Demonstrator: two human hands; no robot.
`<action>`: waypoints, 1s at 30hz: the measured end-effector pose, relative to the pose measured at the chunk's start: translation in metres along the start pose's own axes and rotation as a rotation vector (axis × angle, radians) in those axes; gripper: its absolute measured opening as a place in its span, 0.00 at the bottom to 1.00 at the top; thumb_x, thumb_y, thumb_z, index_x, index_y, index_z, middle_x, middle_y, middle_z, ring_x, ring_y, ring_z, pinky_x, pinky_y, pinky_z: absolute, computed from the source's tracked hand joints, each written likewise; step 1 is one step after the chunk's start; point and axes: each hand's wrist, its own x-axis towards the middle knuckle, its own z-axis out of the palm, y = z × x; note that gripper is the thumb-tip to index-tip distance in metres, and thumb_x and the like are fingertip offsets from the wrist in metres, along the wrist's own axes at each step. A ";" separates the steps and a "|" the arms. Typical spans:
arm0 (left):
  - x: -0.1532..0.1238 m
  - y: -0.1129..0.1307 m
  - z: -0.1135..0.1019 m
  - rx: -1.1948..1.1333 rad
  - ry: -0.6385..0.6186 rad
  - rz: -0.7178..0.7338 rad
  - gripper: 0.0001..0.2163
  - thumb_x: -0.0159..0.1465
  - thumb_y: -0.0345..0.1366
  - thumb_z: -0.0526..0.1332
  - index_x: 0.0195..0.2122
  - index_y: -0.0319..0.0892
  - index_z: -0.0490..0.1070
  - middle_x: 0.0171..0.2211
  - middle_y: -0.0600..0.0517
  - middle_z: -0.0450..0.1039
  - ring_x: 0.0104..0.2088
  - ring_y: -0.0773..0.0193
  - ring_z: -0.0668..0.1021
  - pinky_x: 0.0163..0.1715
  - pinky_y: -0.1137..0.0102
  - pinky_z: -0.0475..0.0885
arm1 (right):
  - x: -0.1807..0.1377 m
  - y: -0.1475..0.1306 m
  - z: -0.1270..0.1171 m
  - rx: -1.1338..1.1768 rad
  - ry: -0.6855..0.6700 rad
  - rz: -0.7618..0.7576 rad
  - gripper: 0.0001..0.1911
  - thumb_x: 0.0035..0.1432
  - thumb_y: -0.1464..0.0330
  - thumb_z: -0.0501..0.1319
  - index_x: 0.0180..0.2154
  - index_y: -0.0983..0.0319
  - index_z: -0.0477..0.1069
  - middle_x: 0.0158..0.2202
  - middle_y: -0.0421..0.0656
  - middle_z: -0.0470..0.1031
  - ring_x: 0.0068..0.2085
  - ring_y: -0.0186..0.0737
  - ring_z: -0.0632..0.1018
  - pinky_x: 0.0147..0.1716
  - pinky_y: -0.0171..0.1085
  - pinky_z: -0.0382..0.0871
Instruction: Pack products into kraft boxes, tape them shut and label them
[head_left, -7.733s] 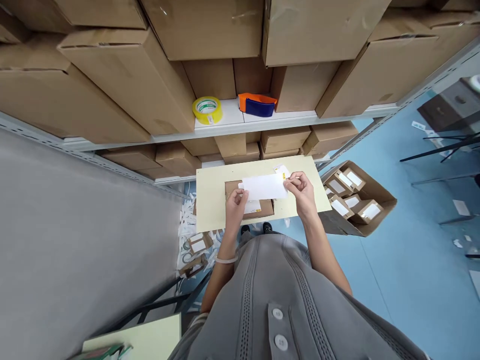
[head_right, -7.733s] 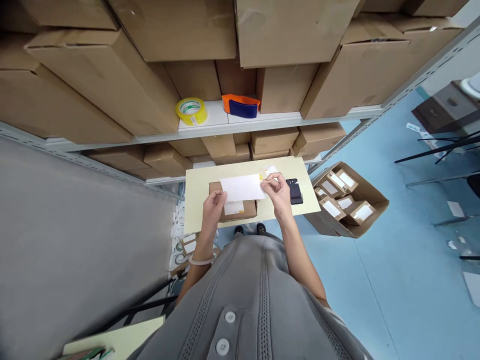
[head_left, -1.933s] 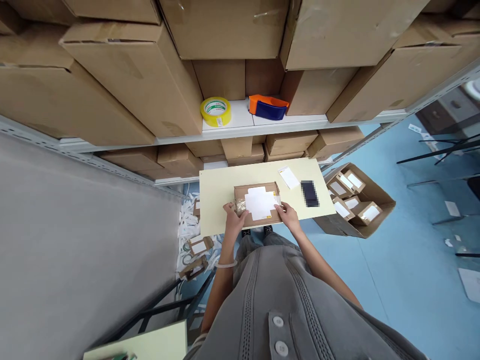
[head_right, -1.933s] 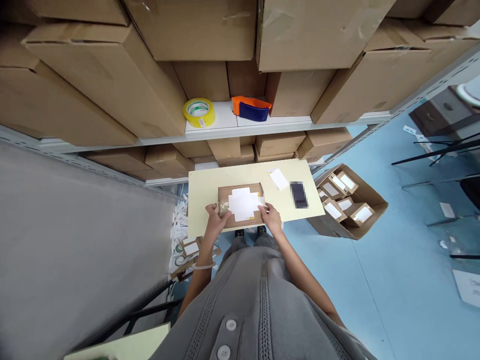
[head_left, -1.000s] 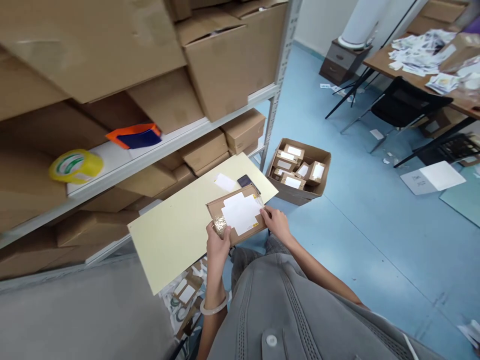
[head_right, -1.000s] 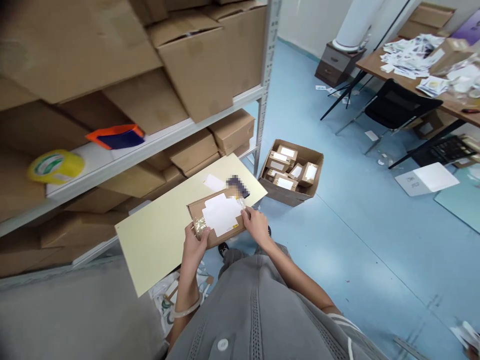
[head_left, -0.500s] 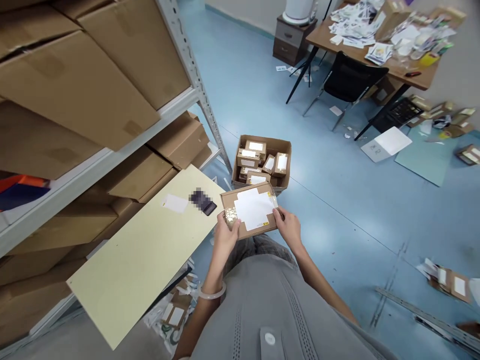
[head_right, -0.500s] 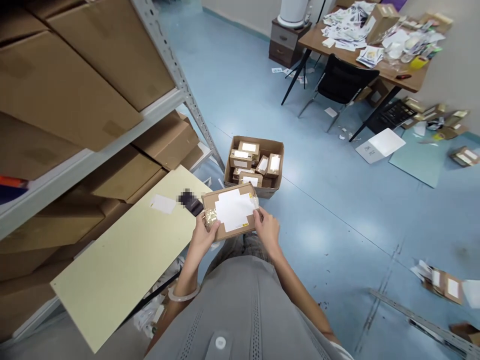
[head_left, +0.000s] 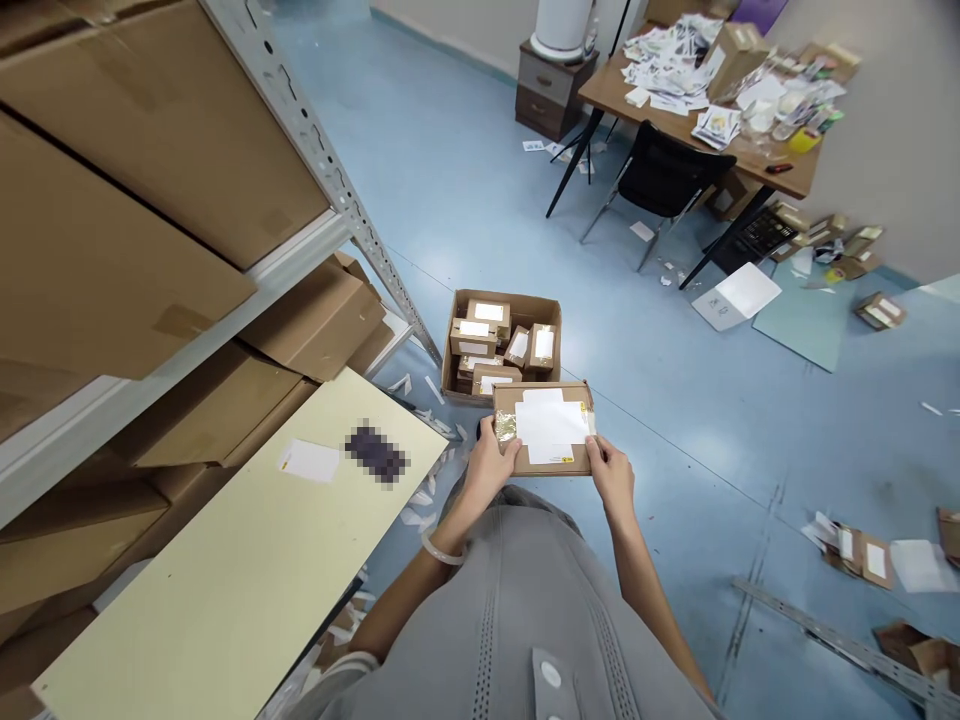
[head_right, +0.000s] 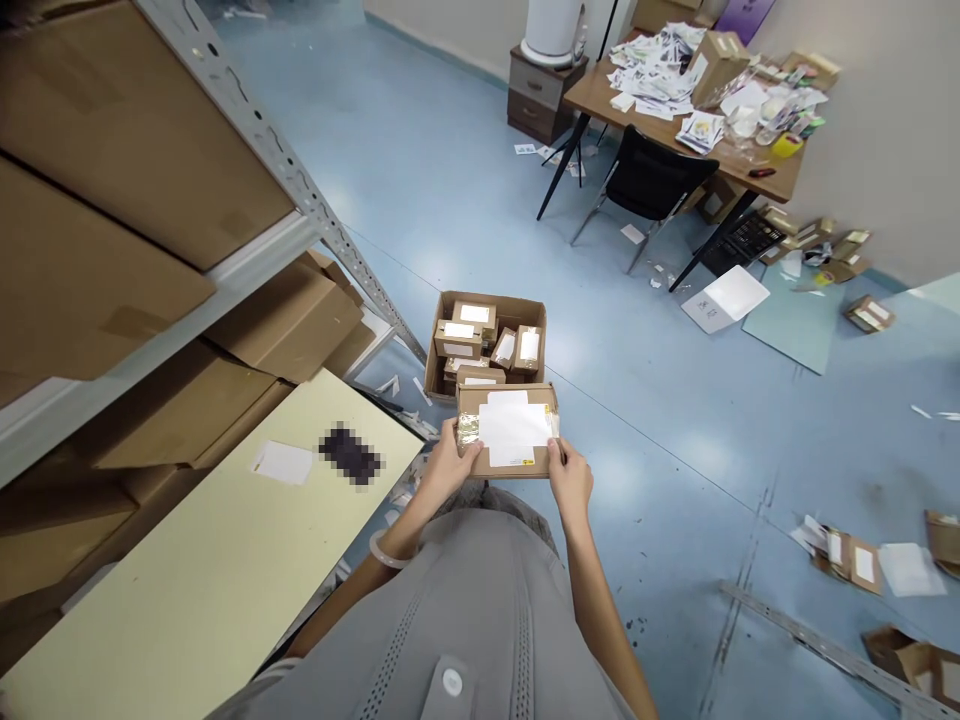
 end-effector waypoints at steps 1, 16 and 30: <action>0.011 0.005 -0.002 -0.009 -0.008 0.000 0.23 0.61 0.36 0.63 0.56 0.41 0.59 0.51 0.37 0.76 0.49 0.44 0.79 0.47 0.56 0.72 | 0.013 -0.007 0.000 -0.016 0.006 -0.004 0.28 0.62 0.49 0.45 0.41 0.57 0.79 0.34 0.47 0.81 0.35 0.47 0.76 0.31 0.36 0.62; 0.136 0.030 0.040 -0.469 -0.201 0.069 0.41 0.53 0.39 0.71 0.65 0.33 0.52 0.67 0.25 0.52 0.68 0.43 0.60 0.67 0.52 0.55 | 0.253 -0.120 -0.004 -0.127 0.108 -0.426 0.33 0.60 0.64 0.54 0.65 0.68 0.61 0.60 0.58 0.70 0.59 0.55 0.71 0.59 0.52 0.63; 0.077 -0.035 0.032 -0.511 0.779 -0.164 0.24 0.62 0.35 0.62 0.58 0.37 0.59 0.65 0.32 0.59 0.67 0.51 0.64 0.66 0.54 0.58 | 0.241 -0.058 0.033 0.093 -0.336 -0.667 0.32 0.59 0.55 0.53 0.59 0.66 0.68 0.58 0.57 0.73 0.56 0.53 0.76 0.56 0.51 0.69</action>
